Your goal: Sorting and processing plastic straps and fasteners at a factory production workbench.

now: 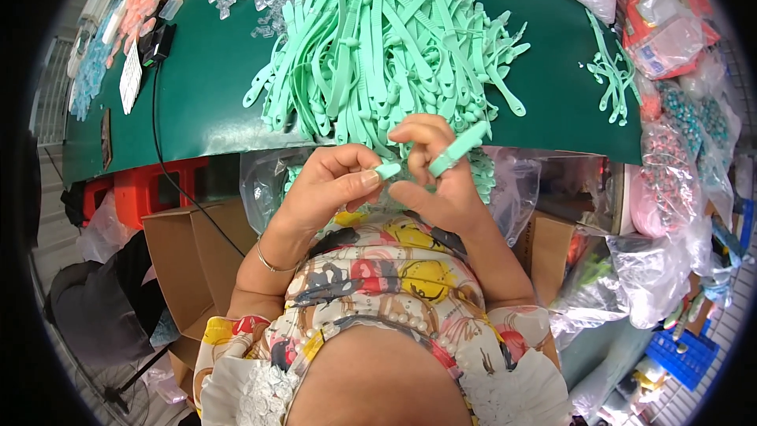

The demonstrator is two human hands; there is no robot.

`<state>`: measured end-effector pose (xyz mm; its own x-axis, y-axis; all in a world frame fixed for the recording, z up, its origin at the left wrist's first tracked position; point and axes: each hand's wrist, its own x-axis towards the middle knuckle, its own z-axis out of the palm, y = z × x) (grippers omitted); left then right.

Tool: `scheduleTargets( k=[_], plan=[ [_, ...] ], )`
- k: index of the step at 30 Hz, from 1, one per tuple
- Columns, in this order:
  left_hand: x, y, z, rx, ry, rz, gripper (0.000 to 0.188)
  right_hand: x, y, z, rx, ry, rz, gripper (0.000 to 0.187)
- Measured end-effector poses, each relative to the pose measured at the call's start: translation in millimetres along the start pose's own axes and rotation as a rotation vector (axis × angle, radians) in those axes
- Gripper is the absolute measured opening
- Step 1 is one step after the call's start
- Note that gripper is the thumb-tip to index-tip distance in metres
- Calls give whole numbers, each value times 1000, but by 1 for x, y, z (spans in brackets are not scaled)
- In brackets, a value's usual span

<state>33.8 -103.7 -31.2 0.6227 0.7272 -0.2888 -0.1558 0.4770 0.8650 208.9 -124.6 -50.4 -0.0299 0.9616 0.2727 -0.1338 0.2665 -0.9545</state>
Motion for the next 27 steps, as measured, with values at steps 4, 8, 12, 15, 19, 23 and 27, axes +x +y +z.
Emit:
scheduleTargets(
  k=[4, 8, 12, 15, 19, 23, 27],
  plan=[
    [-2, 8, 2, 112, 37, -22, 22, -5, -4, -11, -78, -168, 216, 20],
    [-8, 12, -4, 190, 68, 137, 27, -9, -2, -16, 96, -38, 262, 19],
    [-9, 5, -16, 65, 73, 151, 22, -10, -1, -19, 151, -56, 201, 20],
    [-5, -1, -12, -299, 113, 229, 16, -11, -2, -19, 95, -79, 237, 20],
    [2, -14, -8, -568, 173, 269, 13, -13, -1, -15, -26, -173, 292, 21],
    [8, -6, 2, -731, 127, 300, 15, -9, -7, -6, -109, -268, 287, 22],
    [4, 10, -7, -569, -14, 278, 17, -3, -3, -4, -201, -332, 182, 26]
  ],
)
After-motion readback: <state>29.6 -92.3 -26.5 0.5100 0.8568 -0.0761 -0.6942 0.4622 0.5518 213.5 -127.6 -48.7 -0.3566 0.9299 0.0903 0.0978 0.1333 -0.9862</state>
